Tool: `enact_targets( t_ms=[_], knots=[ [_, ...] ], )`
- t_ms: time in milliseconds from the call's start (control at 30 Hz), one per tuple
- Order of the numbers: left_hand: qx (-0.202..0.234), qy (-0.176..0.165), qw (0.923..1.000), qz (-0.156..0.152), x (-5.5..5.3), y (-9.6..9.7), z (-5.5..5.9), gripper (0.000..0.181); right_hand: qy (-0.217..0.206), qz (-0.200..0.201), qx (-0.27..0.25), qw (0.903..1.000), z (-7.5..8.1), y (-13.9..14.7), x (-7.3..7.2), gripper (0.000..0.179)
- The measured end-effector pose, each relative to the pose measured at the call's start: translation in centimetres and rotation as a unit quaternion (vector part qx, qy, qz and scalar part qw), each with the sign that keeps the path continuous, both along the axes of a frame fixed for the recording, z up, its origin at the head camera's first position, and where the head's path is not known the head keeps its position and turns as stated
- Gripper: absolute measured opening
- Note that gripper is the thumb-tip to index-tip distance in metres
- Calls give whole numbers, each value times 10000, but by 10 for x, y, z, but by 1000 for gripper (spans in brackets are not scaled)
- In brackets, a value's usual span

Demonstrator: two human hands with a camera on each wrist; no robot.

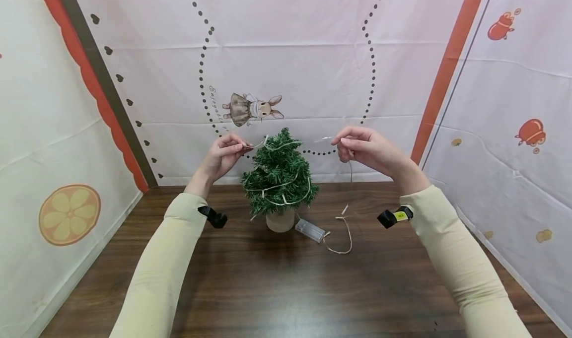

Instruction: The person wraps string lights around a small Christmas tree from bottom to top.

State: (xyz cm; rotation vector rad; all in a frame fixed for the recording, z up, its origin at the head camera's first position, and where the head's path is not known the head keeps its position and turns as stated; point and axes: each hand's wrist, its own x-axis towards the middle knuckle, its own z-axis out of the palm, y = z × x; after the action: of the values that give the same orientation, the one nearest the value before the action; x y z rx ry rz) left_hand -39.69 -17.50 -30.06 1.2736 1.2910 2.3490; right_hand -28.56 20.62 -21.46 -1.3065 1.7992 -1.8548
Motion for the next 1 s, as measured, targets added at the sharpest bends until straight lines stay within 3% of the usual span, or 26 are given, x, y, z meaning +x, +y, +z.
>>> enact_targets(
  t_ms=[167,367,533,667,867,1000],
  knots=[
    [-173,81,9998,-64,0,-6,-2,51,175,365,251,9989,-11,2,-2,24],
    [-304,300,9985,-353,-1,-14,-2,45,216,688,237,9971,-19,4,-2,26],
    [-661,354,9963,-425,-1,-21,-4,41,225,645,408,9968,-27,8,-4,31],
    [-1240,479,9909,-230,3,-28,-4,33,299,500,854,9946,-33,14,-6,28],
    [-2062,721,9756,225,12,-31,-2,12,507,189,1373,9891,-44,24,-9,22],
    [-2383,955,9659,336,19,-28,-3,9,347,-27,1365,9900,-51,35,-12,22]
  ],
)
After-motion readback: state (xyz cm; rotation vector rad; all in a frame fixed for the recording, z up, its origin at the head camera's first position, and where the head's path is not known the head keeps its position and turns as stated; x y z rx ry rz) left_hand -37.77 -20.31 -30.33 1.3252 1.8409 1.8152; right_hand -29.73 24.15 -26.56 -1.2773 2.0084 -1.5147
